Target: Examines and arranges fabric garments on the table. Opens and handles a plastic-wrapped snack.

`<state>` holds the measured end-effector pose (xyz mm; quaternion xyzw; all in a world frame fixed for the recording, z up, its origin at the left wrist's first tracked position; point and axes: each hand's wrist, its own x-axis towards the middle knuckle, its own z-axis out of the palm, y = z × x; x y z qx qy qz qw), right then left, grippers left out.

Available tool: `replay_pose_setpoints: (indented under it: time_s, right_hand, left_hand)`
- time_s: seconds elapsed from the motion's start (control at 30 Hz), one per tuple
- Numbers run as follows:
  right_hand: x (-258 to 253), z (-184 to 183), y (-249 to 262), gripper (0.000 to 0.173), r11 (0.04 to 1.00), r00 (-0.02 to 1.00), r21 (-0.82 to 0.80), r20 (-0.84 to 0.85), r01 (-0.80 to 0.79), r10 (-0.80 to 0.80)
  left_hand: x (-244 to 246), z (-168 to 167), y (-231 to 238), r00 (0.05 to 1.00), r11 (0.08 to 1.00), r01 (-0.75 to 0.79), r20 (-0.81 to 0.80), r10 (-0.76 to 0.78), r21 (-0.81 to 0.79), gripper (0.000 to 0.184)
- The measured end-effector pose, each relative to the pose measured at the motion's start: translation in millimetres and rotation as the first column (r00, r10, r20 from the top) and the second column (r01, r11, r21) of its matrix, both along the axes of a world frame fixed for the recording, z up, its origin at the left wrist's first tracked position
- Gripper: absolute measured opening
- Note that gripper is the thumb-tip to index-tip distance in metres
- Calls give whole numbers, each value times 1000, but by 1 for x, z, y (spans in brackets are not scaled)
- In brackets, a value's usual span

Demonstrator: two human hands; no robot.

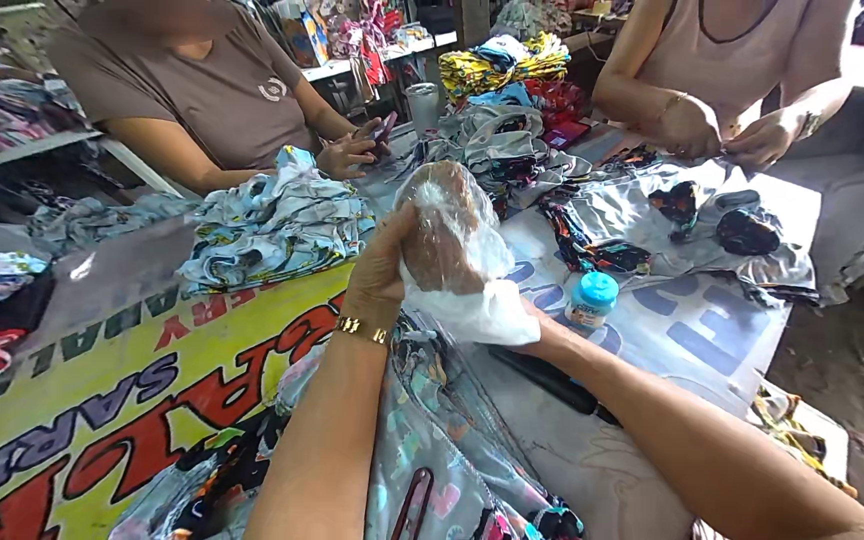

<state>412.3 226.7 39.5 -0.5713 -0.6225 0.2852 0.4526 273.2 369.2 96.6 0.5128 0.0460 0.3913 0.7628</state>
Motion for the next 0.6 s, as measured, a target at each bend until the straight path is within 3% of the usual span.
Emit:
replay_pose_setpoints:
  time_s: [0.1, 0.17, 0.27, 0.37, 0.47, 0.6]
  right_hand:
    - [-8, 20, 2, 21, 975, 949, -185, -266, 121, -168]
    - [-5, 25, 1, 22, 954, 887, -72, -354, 290, -297]
    - [3, 26, -4, 33, 839, 858, 260, -341, 478, -383]
    - [8, 39, -12, 45, 724, 902, 538, -239, 432, -360]
    - [9, 48, -14, 65, 737, 952, 609, -114, 294, -285]
    - [7, 46, -8, 30, 727, 957, 634, -81, 265, -279]
  left_hand:
    - [5, 1, 7, 994, 994, -50, 92, 60, -102, 23]
    - [6, 1, 15, 983, 985, -74, 156, 98, -157, 32]
    - [-7, -6, 12, 986, 990, -138, 91, 141, -40, 31]
    - [-10, -6, 9, 990, 992, -125, 68, 124, 15, 26]
    - [-8, -3, 1, 995, 992, -96, 44, 93, 80, 19]
    - [-5, 0, -2, 991, 985, -135, 19, 134, 111, 17]
